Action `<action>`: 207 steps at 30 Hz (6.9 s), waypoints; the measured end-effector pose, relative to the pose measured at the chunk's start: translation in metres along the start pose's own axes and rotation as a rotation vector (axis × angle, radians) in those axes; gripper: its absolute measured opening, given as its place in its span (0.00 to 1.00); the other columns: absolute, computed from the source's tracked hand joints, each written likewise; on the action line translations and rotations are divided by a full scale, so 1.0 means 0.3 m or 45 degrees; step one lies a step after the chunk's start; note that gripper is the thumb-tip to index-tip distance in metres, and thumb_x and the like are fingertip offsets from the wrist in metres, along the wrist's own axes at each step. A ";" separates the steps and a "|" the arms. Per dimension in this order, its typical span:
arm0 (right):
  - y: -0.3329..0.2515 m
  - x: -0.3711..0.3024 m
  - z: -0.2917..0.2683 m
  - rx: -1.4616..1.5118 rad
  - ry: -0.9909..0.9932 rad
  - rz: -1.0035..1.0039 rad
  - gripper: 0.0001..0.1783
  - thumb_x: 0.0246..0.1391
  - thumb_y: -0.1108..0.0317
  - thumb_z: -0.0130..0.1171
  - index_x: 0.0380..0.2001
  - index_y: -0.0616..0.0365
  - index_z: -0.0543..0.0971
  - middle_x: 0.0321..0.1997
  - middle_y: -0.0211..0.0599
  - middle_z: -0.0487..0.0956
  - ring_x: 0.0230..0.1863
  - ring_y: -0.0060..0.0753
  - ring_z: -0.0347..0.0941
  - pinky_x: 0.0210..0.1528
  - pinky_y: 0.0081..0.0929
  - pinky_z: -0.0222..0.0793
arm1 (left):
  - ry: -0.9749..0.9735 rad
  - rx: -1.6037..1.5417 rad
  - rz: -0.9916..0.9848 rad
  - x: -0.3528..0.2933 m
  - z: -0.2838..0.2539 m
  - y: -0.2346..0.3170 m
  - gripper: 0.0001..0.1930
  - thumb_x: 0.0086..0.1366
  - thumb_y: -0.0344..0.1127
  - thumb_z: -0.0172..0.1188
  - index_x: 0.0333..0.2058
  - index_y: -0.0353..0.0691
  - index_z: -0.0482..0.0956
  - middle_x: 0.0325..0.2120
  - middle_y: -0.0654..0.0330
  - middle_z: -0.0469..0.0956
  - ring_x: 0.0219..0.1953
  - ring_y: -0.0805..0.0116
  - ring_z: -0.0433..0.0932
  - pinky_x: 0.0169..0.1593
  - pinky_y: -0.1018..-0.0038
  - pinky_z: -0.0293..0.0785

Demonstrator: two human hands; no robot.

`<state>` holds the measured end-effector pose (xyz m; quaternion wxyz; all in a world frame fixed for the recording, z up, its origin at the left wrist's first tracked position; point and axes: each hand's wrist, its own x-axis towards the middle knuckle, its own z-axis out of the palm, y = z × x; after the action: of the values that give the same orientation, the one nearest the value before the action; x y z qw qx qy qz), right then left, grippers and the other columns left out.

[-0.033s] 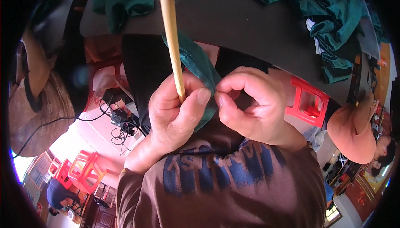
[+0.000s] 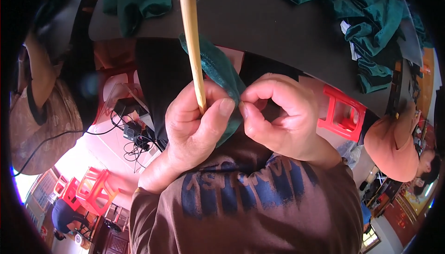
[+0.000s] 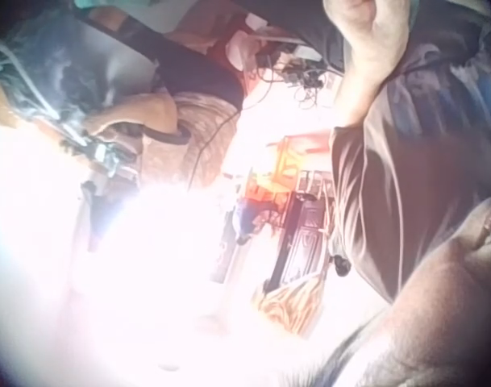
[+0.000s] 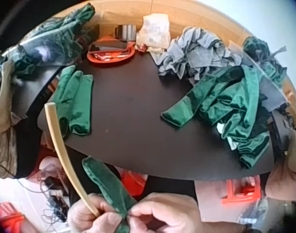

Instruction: Turning green fabric pieces inside out using a wooden stick.

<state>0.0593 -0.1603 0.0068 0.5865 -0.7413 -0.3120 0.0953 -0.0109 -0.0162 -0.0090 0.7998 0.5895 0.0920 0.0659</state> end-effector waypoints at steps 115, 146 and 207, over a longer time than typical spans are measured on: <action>0.060 0.001 0.001 0.259 0.255 -0.391 0.11 0.56 0.67 0.52 0.22 0.61 0.72 0.20 0.36 0.71 0.19 0.38 0.68 0.21 0.28 0.61 | -0.455 0.218 -0.276 -0.070 -0.046 -0.010 0.22 0.67 0.48 0.44 0.32 0.30 0.72 0.17 0.67 0.63 0.19 0.81 0.58 0.25 0.83 0.54; 0.064 -0.010 -0.016 0.150 0.024 -0.328 0.08 0.55 0.68 0.54 0.24 0.60 0.75 0.17 0.36 0.71 0.18 0.36 0.69 0.20 0.29 0.60 | -0.439 0.199 -0.257 -0.074 -0.043 -0.031 0.19 0.67 0.45 0.45 0.31 0.31 0.72 0.18 0.68 0.64 0.20 0.81 0.57 0.25 0.83 0.54; 0.018 0.007 -0.040 0.191 0.149 -0.162 0.10 0.56 0.71 0.52 0.23 0.63 0.74 0.17 0.36 0.70 0.17 0.32 0.67 0.20 0.24 0.60 | -0.369 0.125 -0.330 -0.075 -0.047 -0.036 0.19 0.67 0.46 0.46 0.30 0.32 0.71 0.16 0.69 0.61 0.18 0.82 0.55 0.23 0.83 0.51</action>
<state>0.0690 -0.1694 0.0059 0.6624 -0.6783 -0.3157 0.0375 -0.0359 -0.0109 -0.0218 0.7767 0.6145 0.0541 -0.1278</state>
